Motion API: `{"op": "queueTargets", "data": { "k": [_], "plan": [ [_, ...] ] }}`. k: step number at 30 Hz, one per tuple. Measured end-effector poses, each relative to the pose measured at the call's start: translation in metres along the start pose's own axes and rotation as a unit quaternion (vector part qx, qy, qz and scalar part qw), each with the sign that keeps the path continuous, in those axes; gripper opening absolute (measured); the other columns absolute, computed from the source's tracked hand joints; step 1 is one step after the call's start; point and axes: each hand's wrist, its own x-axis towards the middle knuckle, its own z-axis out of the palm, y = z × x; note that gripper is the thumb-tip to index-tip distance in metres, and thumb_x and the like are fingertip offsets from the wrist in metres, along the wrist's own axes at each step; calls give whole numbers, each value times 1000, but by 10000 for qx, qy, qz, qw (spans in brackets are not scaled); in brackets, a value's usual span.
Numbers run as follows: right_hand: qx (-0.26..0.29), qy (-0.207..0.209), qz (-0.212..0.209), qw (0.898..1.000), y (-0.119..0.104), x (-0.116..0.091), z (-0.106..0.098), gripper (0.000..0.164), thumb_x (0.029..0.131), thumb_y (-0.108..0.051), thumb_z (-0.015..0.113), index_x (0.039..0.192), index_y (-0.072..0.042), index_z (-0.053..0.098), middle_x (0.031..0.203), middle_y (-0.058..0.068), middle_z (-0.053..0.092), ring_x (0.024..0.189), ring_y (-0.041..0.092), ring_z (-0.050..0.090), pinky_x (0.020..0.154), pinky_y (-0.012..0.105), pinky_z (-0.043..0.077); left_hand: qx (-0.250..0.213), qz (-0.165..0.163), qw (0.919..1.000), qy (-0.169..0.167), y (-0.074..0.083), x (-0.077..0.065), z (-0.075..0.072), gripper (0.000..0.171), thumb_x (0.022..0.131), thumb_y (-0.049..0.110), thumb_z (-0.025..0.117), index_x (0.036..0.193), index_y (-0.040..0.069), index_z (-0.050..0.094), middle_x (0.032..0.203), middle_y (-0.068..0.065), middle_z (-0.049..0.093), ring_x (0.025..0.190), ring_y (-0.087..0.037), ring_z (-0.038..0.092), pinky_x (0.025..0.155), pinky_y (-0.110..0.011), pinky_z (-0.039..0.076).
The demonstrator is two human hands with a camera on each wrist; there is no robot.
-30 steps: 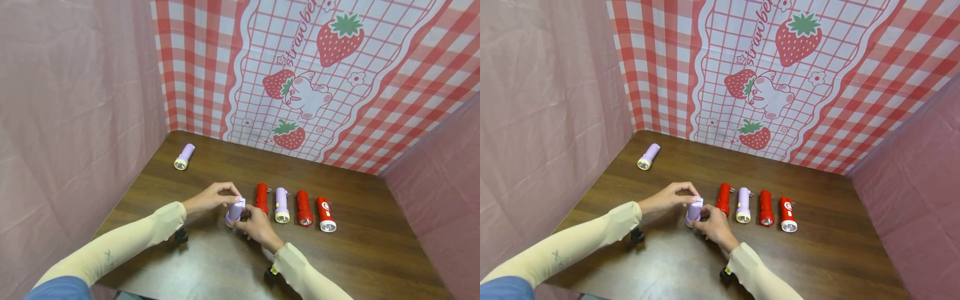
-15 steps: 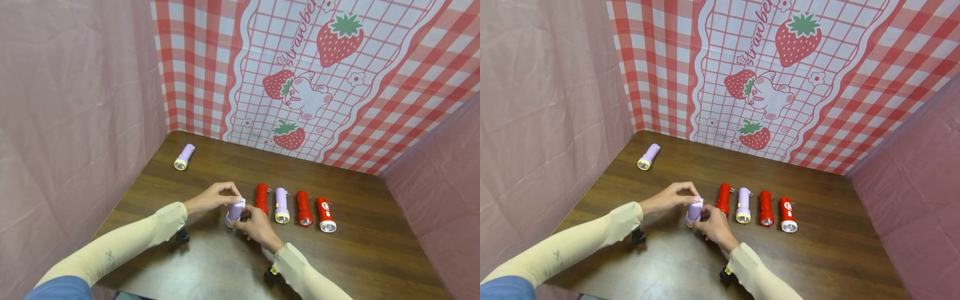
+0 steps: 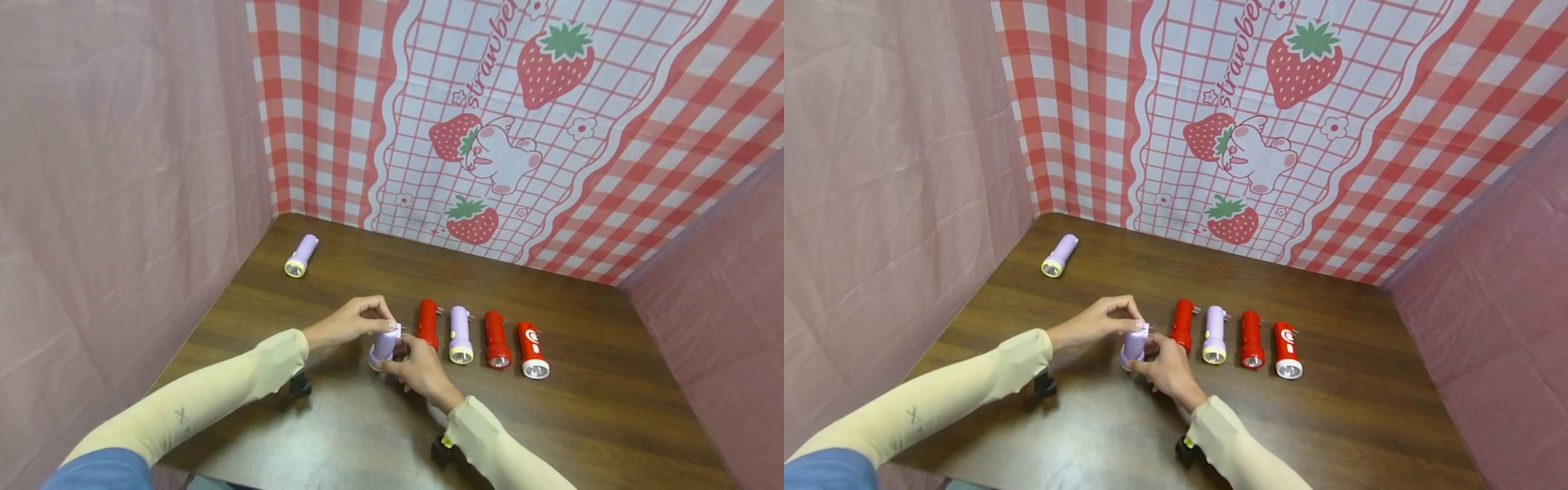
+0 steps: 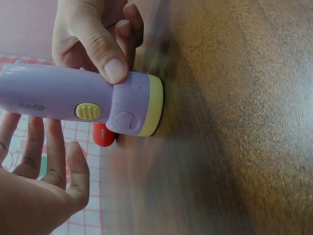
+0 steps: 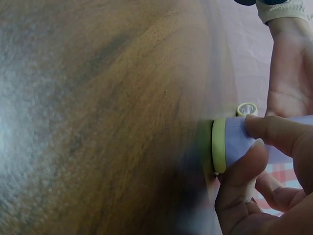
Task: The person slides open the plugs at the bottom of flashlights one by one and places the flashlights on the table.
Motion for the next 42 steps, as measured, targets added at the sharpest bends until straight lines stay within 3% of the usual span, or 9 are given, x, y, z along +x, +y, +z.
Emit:
{"op": "queueTargets", "data": {
  "k": [9, 17, 27, 33, 38, 42],
  "plan": [
    [-18, -18, -1, 10000, -1, 0, -1, 46, 83, -23, 88, 116, -2, 65, 92, 6, 67, 52, 16, 56, 42, 32, 51, 90, 248, 9996, 39, 3, 0, 3, 10, 95, 12, 73, 98, 4, 68, 97, -4, 69, 97, -22, 62, 87, -34, 49],
    [-57, -20, 8, 10000, 0, 0, -1, 45, 83, -23, 88, 116, -2, 65, 91, 6, 67, 51, 15, 56, 42, 31, 51, 131, 136, 9998, 40, 4, 2, 3, 11, 94, 14, 74, 96, 5, 68, 98, -3, 68, 89, -17, 60, 77, -30, 47],
    [-103, -13, -60, 9999, -1, 0, -1, 42, 83, -23, 88, 115, -5, 66, 93, 5, 68, 50, 15, 56, 41, 32, 51, 219, 120, 9997, 59, 6, 5, 5, 14, 93, 13, 76, 91, 5, 64, 97, -4, 69, 88, -19, 61, 79, -30, 48],
    [-117, -4, -80, 9999, 0, 0, 0, 41, 83, -25, 88, 113, -5, 67, 92, 6, 68, 50, 15, 56, 42, 32, 51, 342, 86, 9993, 83, 4, 0, 3, 13, 95, 19, 76, 97, 8, 69, 100, -3, 70, 96, -24, 63, 85, -33, 50],
    [-96, -2, -91, 9999, 0, 0, 1, 40, 83, -24, 88, 112, -5, 67, 89, 5, 68, 50, 15, 55, 41, 32, 51, 600, 247, 9979, -20, 0, -4, -4, 17, 93, 19, 79, 106, 10, 73, 103, -1, 72, 101, -21, 65, 93, -38, 51],
    [-113, 33, -110, 9999, -1, -1, 1, 37, 83, -21, 88, 109, -5, 68, 87, 5, 67, 49, 14, 55, 40, 32, 51, 655, 373, 9969, -222, -1, -7, -9, 29, 87, 15, 84, 113, 11, 72, 105, -1, 72, 96, -20, 67, 88, -41, 55]
  ]
}}
